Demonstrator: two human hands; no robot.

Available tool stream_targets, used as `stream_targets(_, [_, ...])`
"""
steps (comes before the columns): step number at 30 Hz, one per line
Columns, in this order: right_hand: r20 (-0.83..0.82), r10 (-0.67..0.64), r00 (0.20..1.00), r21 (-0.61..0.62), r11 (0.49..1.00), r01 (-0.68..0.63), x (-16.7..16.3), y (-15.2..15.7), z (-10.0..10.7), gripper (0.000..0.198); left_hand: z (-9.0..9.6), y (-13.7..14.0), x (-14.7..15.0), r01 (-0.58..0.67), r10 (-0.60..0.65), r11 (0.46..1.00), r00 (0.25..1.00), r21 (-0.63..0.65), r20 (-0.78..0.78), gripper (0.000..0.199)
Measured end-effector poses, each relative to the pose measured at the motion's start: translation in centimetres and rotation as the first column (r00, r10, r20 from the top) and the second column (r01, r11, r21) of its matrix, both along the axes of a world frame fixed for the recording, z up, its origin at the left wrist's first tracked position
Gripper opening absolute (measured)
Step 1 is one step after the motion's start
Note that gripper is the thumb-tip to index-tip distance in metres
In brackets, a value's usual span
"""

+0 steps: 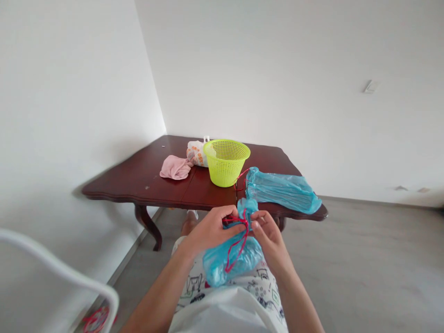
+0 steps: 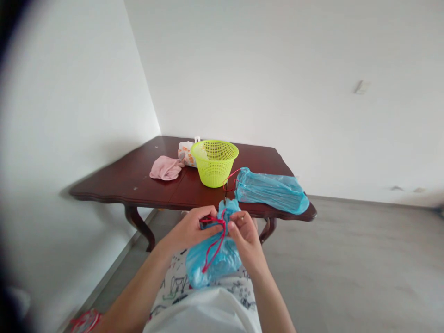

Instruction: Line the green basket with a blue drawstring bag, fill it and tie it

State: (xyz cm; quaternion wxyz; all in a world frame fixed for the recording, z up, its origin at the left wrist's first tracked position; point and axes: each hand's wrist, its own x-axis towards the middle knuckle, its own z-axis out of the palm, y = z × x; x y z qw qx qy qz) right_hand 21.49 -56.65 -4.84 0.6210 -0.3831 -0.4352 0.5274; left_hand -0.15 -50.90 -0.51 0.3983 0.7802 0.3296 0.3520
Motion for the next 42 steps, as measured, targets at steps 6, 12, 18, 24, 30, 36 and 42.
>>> stream_targets(6, [0.096,-0.087,0.992,0.095,0.992,0.078,-0.7,0.1,0.0,0.039,-0.6,-0.5,0.5,-0.044,0.045,0.999,0.996,-0.015,0.082,0.024])
stream_targets(12, [0.132,-0.203,0.97,0.201,0.964,0.174,0.2,-0.5,1.0,0.032,-0.3,0.2,-1.1,-0.127,0.126,0.992,0.991,-0.007,-0.035,0.02])
stream_targets(18, [0.022,-0.385,0.923,0.208,0.904,0.373,1.1,0.0,0.2,0.032,0.7,0.8,-3.0,-0.31,0.31,0.93,0.95,0.197,0.032,0.011])
stream_targets(24, [-0.124,-0.535,0.836,0.111,0.829,0.548,2.8,1.3,-0.7,0.035,1.5,-0.1,-5.0,-0.063,0.03,0.949,0.994,0.309,0.108,0.032])
stream_targets(30, [-0.17,-0.709,0.684,0.095,0.68,0.727,4.6,1.5,-0.6,0.033,0.4,1.3,-5.5,-0.267,0.209,0.944,0.938,0.192,0.276,0.035])
stream_targets(36, [-0.147,-0.686,0.713,0.116,0.704,0.701,5.7,1.2,-0.4,0.029,-0.8,2.9,-6.1,-0.208,0.208,0.978,0.955,-0.024,0.212,0.02])
stream_targets(42, [0.099,-0.536,0.839,0.067,0.844,0.532,6.4,1.2,-0.9,0.045,-1.5,2.5,-4.8,-0.156,0.308,0.94,0.772,-0.305,0.556,0.048])
